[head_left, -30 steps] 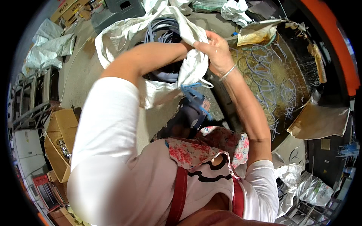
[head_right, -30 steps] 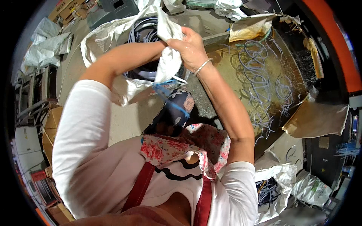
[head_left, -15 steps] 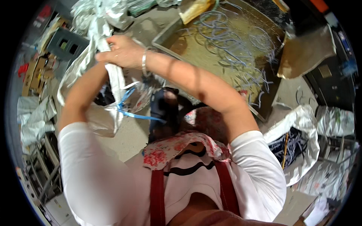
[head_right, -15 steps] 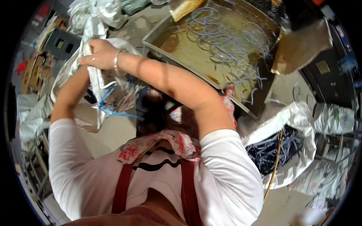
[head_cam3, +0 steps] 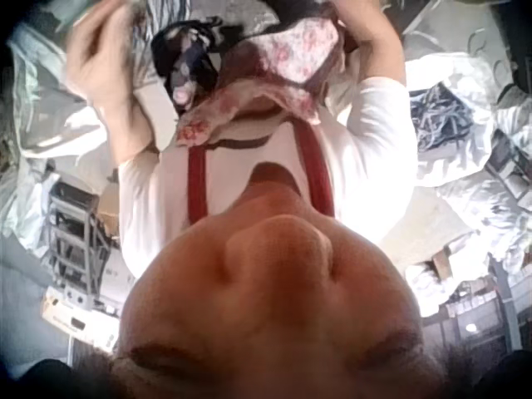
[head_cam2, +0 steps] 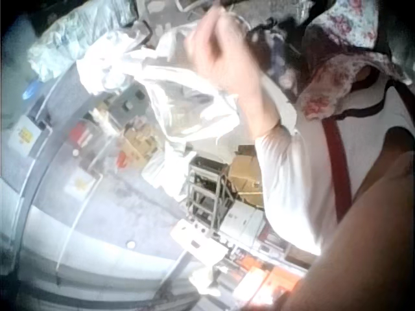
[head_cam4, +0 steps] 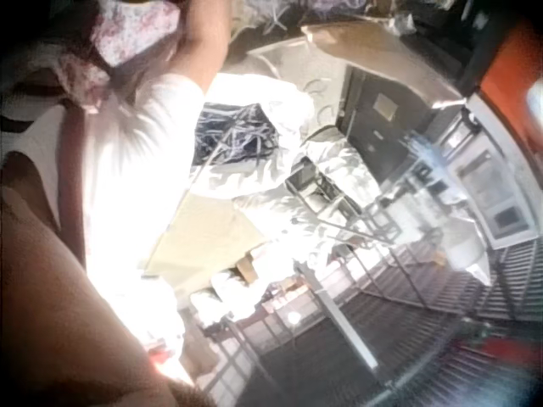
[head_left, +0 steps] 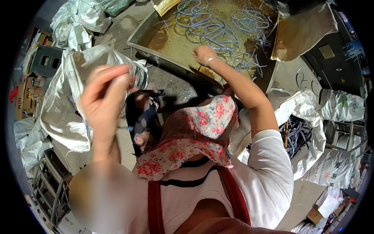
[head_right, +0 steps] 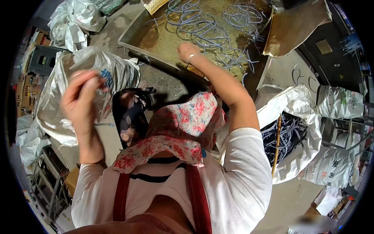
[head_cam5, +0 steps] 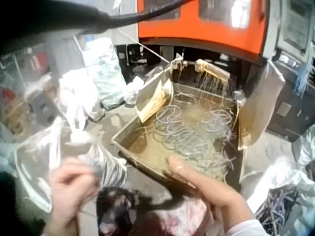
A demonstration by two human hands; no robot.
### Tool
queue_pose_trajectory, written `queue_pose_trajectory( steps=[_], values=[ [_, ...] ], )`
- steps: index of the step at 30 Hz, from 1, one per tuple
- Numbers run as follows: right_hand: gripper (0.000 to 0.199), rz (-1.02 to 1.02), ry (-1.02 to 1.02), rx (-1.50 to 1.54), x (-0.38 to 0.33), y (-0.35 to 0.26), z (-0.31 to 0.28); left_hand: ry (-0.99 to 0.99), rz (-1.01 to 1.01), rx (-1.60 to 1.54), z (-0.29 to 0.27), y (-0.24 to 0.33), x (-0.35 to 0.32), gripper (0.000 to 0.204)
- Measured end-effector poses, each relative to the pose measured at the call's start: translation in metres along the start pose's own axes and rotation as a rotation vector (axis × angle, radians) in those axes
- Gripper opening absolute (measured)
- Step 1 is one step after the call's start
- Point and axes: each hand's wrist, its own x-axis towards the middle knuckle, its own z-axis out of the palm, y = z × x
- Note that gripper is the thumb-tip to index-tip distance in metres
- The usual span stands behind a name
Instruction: The person plugs a power cord into a wall socket and then moves to a table to organize a pile of gray cables. They pick up the cables, untangle them, and fold them into neat bundles, placing the finished bundles into a white sack.
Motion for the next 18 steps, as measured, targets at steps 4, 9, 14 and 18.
queue_pose_trajectory(
  steps=[4,9,14,18],
  values=[
    [0.020,0.166,-0.022,-0.120,0.010,0.086,0.014,-0.071,-0.322,-0.276,0.076,-0.079,0.034,0.012],
    [0.021,0.136,0.122,-0.280,0.056,0.142,0.015,-0.136,-0.399,-0.224,0.129,-0.170,0.076,0.015],
    [0.026,0.038,0.125,-0.661,0.138,0.176,0.026,-0.177,-0.669,-0.351,0.148,-0.237,0.081,0.018],
    [0.034,-0.157,0.177,-0.925,0.174,0.195,0.059,-0.202,-0.721,-0.315,0.152,-0.239,0.084,0.024]
  ],
)
